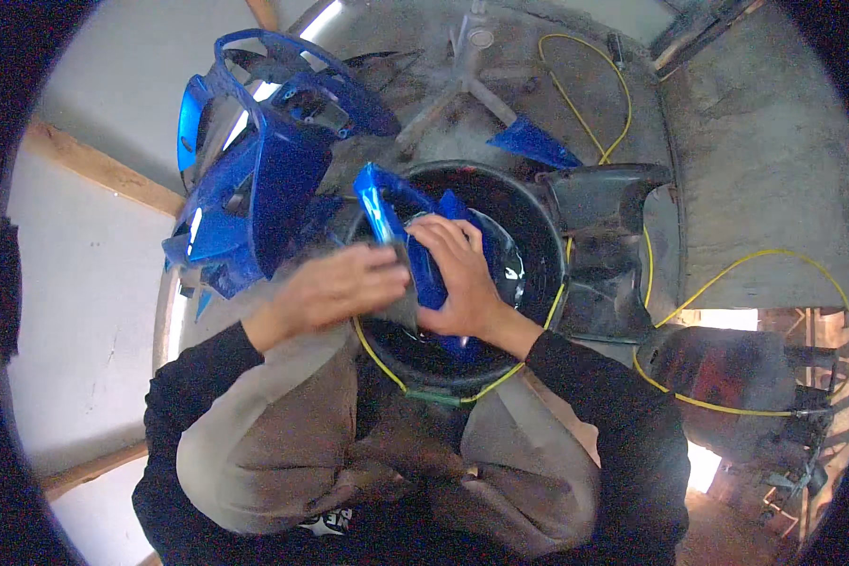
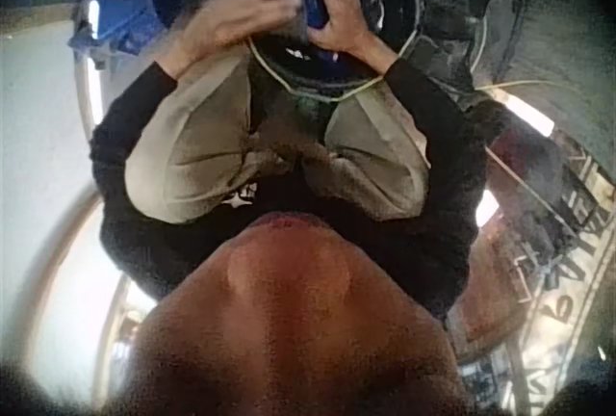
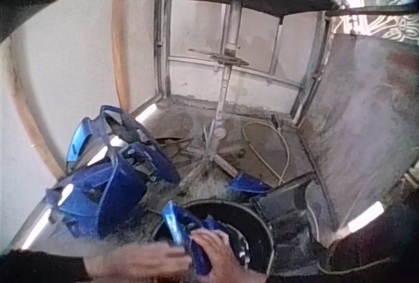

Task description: The person wet-sands motorcycle fairing parts by dipping sandpaper and the parts into a bucket of water and rubbing their surfaces.

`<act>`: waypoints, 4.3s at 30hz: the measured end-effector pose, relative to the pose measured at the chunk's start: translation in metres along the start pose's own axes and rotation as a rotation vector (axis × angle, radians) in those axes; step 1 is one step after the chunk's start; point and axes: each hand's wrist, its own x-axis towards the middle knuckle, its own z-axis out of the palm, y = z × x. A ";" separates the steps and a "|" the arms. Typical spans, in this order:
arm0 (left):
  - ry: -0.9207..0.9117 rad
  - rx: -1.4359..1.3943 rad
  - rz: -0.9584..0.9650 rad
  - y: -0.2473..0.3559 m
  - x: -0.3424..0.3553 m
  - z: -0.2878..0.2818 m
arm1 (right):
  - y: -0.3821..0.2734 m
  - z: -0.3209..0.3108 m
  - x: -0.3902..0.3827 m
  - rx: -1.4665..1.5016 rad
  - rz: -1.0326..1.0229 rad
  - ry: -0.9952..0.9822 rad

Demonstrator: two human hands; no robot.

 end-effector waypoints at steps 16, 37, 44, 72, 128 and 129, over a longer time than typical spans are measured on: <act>0.062 0.026 -0.035 -0.012 -0.001 0.006 | -0.004 -0.003 0.002 0.011 0.013 -0.006; 0.186 0.045 -0.170 -0.009 -0.007 0.016 | -0.007 -0.003 0.000 0.006 0.016 0.012; 0.133 0.026 -0.154 -0.013 -0.006 0.011 | -0.008 -0.002 0.000 0.007 0.011 0.004; -0.079 0.102 0.123 0.025 0.011 0.013 | -0.004 -0.003 -0.011 -0.001 0.009 0.000; -0.015 0.126 -0.087 0.013 0.051 0.019 | 0.023 -0.029 -0.024 0.019 0.279 -0.233; 0.031 0.118 -0.144 0.004 0.052 0.011 | 0.016 -0.031 -0.019 0.017 0.331 -0.247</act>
